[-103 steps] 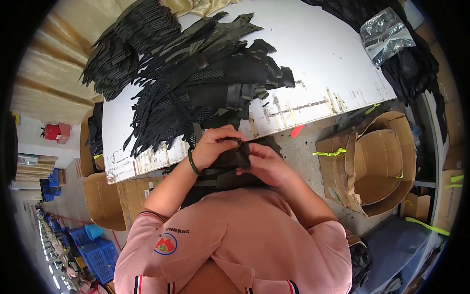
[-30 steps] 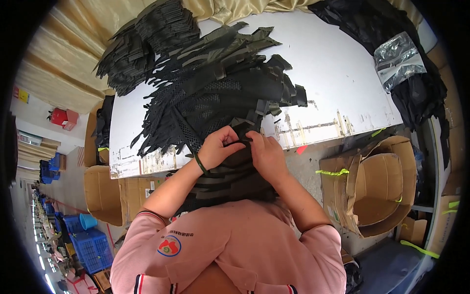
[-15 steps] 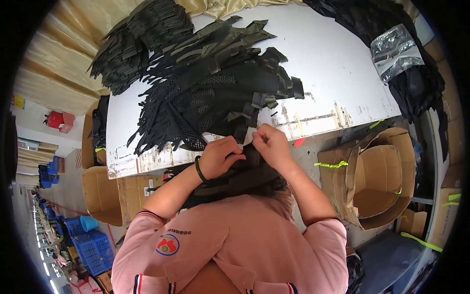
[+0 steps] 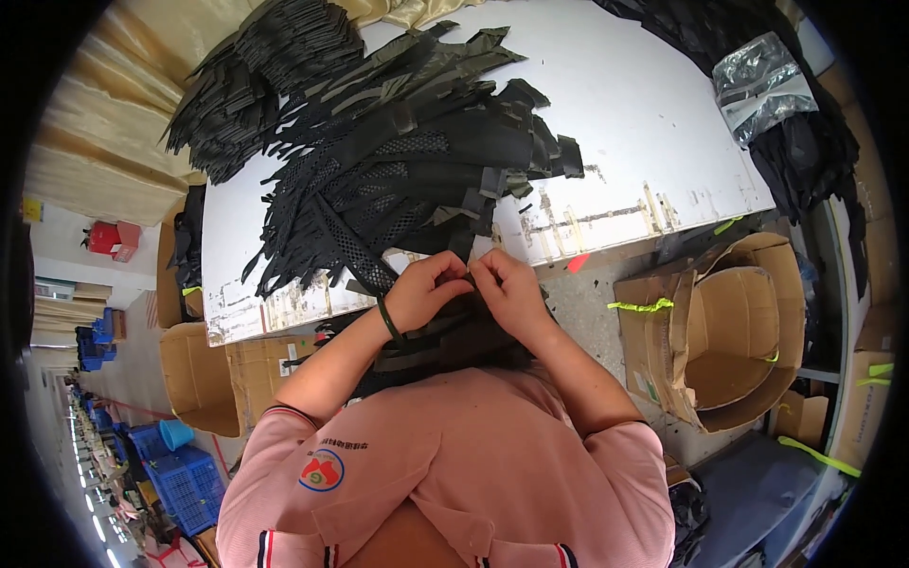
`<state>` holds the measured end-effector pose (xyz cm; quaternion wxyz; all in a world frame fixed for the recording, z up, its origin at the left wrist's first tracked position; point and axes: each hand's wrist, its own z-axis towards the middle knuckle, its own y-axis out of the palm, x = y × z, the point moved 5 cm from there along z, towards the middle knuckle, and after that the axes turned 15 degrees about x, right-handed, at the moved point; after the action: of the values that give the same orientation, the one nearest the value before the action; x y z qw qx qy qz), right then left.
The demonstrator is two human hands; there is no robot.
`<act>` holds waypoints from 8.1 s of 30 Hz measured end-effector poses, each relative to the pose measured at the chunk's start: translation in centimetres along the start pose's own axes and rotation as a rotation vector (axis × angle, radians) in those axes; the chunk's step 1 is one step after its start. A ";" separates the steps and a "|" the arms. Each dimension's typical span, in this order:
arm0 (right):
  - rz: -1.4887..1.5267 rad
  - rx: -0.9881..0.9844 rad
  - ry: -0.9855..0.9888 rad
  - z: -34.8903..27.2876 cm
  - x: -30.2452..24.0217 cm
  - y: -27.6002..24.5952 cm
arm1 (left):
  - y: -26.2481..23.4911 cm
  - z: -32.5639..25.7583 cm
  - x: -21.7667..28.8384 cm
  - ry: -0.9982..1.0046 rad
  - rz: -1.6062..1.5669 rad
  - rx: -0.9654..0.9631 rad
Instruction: Inspecting and folding mesh and fabric components for manufacturing on a table.
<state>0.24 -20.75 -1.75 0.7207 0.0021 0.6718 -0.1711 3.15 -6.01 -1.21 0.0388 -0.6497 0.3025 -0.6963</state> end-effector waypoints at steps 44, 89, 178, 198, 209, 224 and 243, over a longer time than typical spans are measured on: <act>-0.072 0.003 -0.401 -0.2 -5.4 -2.4 | -1.6 -0.1 0.1 0.000 -0.504 0.136; -0.654 0.074 -0.189 -6.3 8.9 -2.1 | -12.0 1.1 -2.7 0.268 0.376 0.169; 0.666 -0.444 0.400 -2.1 0.8 0.2 | -2.9 0.3 3.2 0.297 -0.238 0.035; -0.257 0.170 -0.349 0.0 -1.1 -2.2 | -1.1 0.0 1.5 0.034 -0.292 0.064; -0.019 0.133 -0.314 -1.0 -2.9 -1.2 | -1.3 0.5 0.6 -0.137 -0.461 0.180; -0.119 0.575 -0.135 3.1 -1.3 -9.9 | 0.3 -2.9 -1.4 -0.535 -0.615 -0.264; 0.635 0.007 0.325 -0.3 -0.3 -1.7 | 0.8 -2.4 1.6 -0.754 -0.927 -0.246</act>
<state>-0.54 -22.23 -1.11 0.6217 0.2406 0.7428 0.0616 0.39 -6.43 -0.10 -0.2393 -0.9152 0.0322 -0.3226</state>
